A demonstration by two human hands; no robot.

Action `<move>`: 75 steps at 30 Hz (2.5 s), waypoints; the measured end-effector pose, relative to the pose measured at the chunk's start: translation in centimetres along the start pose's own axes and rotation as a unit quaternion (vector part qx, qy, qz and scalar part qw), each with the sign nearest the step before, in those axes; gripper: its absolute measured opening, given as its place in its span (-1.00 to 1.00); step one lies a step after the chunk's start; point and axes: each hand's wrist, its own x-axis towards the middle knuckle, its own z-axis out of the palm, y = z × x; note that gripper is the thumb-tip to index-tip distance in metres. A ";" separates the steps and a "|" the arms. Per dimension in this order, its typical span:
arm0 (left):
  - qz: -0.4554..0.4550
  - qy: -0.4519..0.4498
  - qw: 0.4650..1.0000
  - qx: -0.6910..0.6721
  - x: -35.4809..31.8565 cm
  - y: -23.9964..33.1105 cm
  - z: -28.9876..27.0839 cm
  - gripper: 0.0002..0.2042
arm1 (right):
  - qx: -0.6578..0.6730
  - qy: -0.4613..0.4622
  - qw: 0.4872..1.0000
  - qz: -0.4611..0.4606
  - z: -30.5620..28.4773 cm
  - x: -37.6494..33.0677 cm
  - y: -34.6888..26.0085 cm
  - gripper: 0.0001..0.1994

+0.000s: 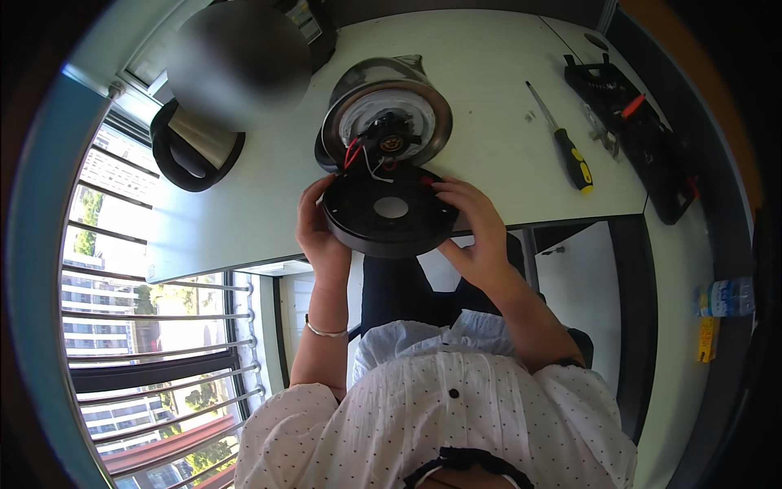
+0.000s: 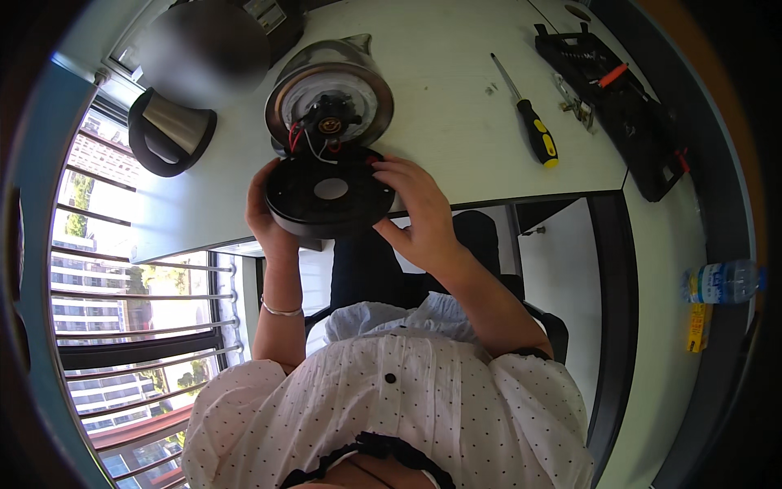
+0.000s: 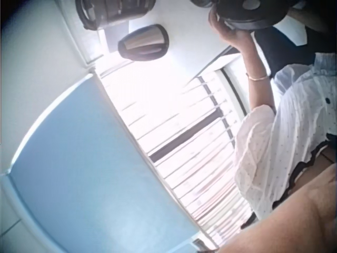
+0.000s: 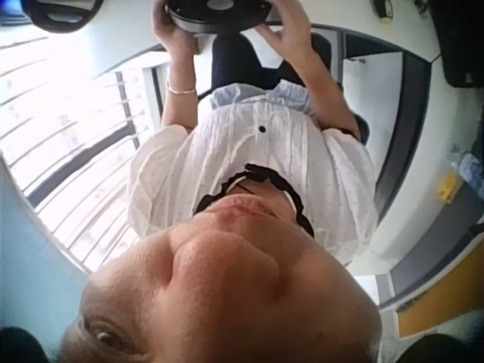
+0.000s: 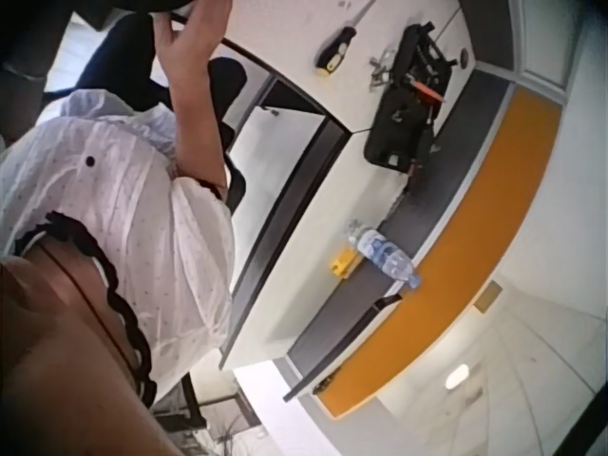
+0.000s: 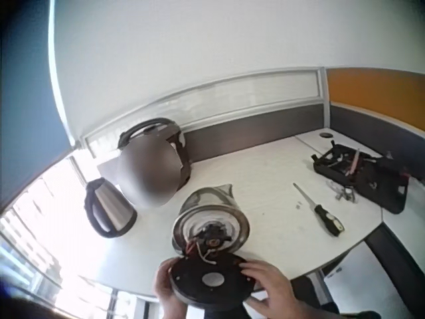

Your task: The person uses a screwdriver to remove screws from the base of an electric kettle. They then separate the base cover from the kettle body, exposing the internal wiring and heating element.

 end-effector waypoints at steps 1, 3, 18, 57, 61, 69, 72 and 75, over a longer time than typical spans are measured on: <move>-0.001 0.001 1.000 0.003 -0.1 0.0 0.1 -0.61 | -0.001 0.000 1.000 0.001 0.0 -0.1 -0.1 -0.53; 0.005 0.000 1.000 0.016 0.0 0.3 0.2 -0.61 | 0.001 0.009 1.000 -0.006 0.0 0.0 0.2 -0.53; -0.003 -0.010 1.000 0.020 0.3 0.8 0.2 -0.59 | 0.027 0.022 0.999 0.010 0.3 0.1 -0.1 -0.59; -0.242 0.001 0.968 -0.063 2.4 4.3 -9.0 -0.49 | -0.250 0.066 0.966 -0.023 2.1 5.9 -2.3 -0.51; -0.259 0.015 0.965 -0.041 3.8 3.0 -9.5 -0.56 | -0.235 0.000 0.968 0.090 1.7 6.7 -0.3 -0.48; -0.282 -0.019 0.959 0.032 5.5 -0.7 -10.2 -0.64 | -0.252 -0.013 0.965 0.076 1.5 8.1 0.7 -0.47; -0.241 -0.068 0.965 0.076 6.0 -1.8 -10.1 -0.66 | -0.224 -0.016 0.968 0.111 1.4 8.6 1.6 -0.50; -0.205 -0.121 0.965 0.106 6.5 -2.4 -10.0 -0.67 | -0.189 -0.005 0.973 0.135 1.3 8.9 2.7 -0.52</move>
